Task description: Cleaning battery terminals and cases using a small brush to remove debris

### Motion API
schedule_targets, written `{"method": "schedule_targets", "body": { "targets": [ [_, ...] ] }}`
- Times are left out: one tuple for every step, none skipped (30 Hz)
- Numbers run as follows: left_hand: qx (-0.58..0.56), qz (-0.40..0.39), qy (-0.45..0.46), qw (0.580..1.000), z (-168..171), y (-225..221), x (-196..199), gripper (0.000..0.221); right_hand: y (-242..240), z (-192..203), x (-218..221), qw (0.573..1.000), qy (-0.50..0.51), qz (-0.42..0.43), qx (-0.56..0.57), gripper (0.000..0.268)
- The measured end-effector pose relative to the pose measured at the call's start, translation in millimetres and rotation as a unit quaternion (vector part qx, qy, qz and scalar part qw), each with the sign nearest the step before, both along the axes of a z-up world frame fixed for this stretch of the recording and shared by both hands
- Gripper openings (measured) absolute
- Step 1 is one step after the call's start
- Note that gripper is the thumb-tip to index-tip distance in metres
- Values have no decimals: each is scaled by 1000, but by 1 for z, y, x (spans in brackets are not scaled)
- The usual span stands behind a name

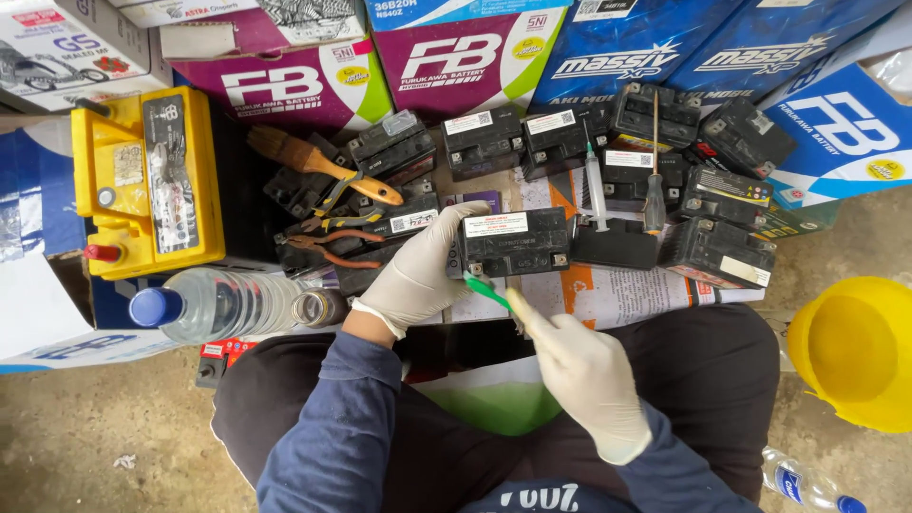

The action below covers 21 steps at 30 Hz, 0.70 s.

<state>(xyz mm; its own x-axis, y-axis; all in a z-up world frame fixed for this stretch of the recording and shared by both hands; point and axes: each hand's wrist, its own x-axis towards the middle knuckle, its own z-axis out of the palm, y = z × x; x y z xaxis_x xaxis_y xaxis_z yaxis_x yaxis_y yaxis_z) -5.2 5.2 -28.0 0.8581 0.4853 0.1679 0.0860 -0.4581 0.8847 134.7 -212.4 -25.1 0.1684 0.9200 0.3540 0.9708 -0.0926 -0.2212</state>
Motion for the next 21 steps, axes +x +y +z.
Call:
{"method": "schedule_targets", "body": {
  "targets": [
    [-1,2,1,1000,-1,-1,0,77,-4,2,3,1000,1,2,-1,56],
    [1,3,5,1000,-2,-2,-1,79,-9,4,5,999,34,-6,13,50],
    [6,5,8,1000,-2,0,0,80,-10,6,9,997,65,-13,30,46],
    [8,7,7,1000,-1,3,0,80,-3,7,11,997,64,-10,32,46],
    [7,4,0,1000,-2,1,0,77,-1,8,12,999,39,19,30,48],
    [7,1,-7,1000,-2,0,1,74,2,9,12,998,14,47,29,50],
    [7,-1,-7,1000,-2,0,1,74,6,9,8,998,14,45,30,50],
    [9,-3,-6,1000,-2,0,0,75,11,9,4,999,3,42,8,51],
    [12,-4,-5,1000,-2,1,1,75,17,9,1,999,-9,39,-13,52],
    [13,-5,-6,1000,-3,1,2,75,17,10,2,999,-10,38,-13,52],
    [12,-5,-6,1000,-5,2,2,76,18,11,2,999,-9,37,-17,52],
    [11,-5,-6,1000,-7,2,1,78,18,12,2,999,-8,35,-22,52],
    [11,-5,-6,1000,-6,2,1,78,13,13,5,999,-8,35,-22,52],
    [4,-3,-5,1000,-5,1,0,75,8,15,7,999,-13,23,-26,55],
    [-1,0,-5,1000,-3,1,0,74,4,17,10,999,-19,12,-30,59],
    [0,1,-6,1000,-3,2,1,74,-1,14,14,999,-20,12,-29,59],
    [1,0,1,1000,-3,1,0,77,-6,12,18,1000,2,-8,-30,55],
    [2,-2,8,1000,-3,1,0,80,-12,10,22,999,24,-28,-30,50],
    [2,-2,8,1000,-1,1,0,80,-8,13,16,999,24,-28,-31,50],
    [-4,4,9,1000,0,0,-1,77,-6,16,11,999,25,-21,-29,49],
    [-8,8,9,1000,1,0,1,74,-3,19,7,999,25,-15,-25,49]
  ]
}}
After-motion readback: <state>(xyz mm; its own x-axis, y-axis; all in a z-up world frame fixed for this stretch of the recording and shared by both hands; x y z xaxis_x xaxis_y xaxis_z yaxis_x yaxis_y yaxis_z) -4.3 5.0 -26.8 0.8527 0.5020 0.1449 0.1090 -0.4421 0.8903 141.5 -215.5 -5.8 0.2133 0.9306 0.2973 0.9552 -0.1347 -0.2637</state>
